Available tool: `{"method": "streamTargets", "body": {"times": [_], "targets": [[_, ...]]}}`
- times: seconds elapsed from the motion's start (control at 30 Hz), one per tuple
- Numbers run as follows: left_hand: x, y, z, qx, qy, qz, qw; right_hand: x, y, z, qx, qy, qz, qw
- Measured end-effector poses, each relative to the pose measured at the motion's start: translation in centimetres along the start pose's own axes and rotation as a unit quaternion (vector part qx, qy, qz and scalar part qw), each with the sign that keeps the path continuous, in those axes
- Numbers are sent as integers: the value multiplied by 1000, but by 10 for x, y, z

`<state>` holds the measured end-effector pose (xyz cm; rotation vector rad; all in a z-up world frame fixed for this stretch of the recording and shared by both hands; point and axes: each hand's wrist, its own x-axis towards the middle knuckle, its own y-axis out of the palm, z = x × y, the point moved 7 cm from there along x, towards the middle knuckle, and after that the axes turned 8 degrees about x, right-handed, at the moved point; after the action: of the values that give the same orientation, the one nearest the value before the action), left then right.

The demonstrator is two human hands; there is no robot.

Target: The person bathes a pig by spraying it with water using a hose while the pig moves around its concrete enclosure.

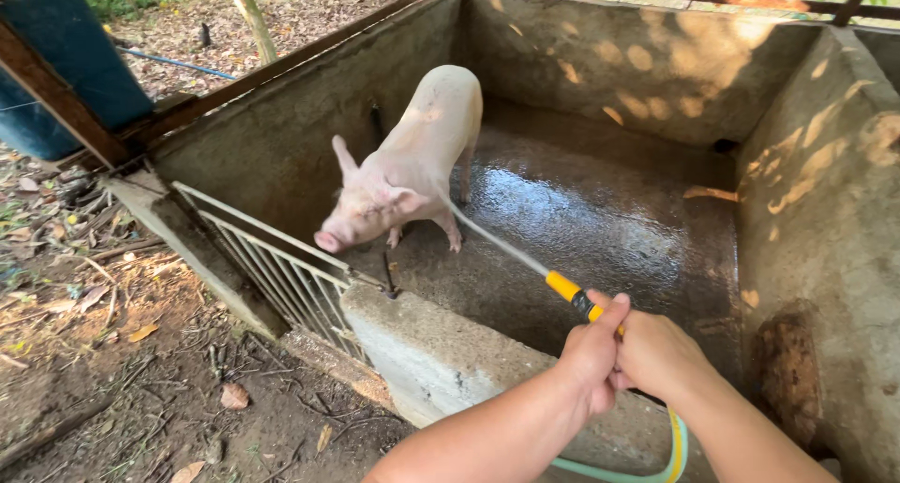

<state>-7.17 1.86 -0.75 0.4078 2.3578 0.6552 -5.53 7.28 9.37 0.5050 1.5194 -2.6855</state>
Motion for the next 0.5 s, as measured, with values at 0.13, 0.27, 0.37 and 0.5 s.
{"method": "streamTargets", "body": {"times": [0.13, 0.27, 0.37, 0.5], "targets": [[5, 0, -28, 42, 67, -6, 997, 1, -10, 20, 3, -8, -31, 999], [2, -1, -37, 7, 33, 5, 999, 2, -15, 35, 9, 0, -14, 1000], [0, -1, -45, 6, 43, 11, 999, 0, -17, 42, 34, 12, -15, 999], [-1, -2, -53, 9, 67, 18, 998, 4, -19, 42, -15, 11, -48, 999]]}}
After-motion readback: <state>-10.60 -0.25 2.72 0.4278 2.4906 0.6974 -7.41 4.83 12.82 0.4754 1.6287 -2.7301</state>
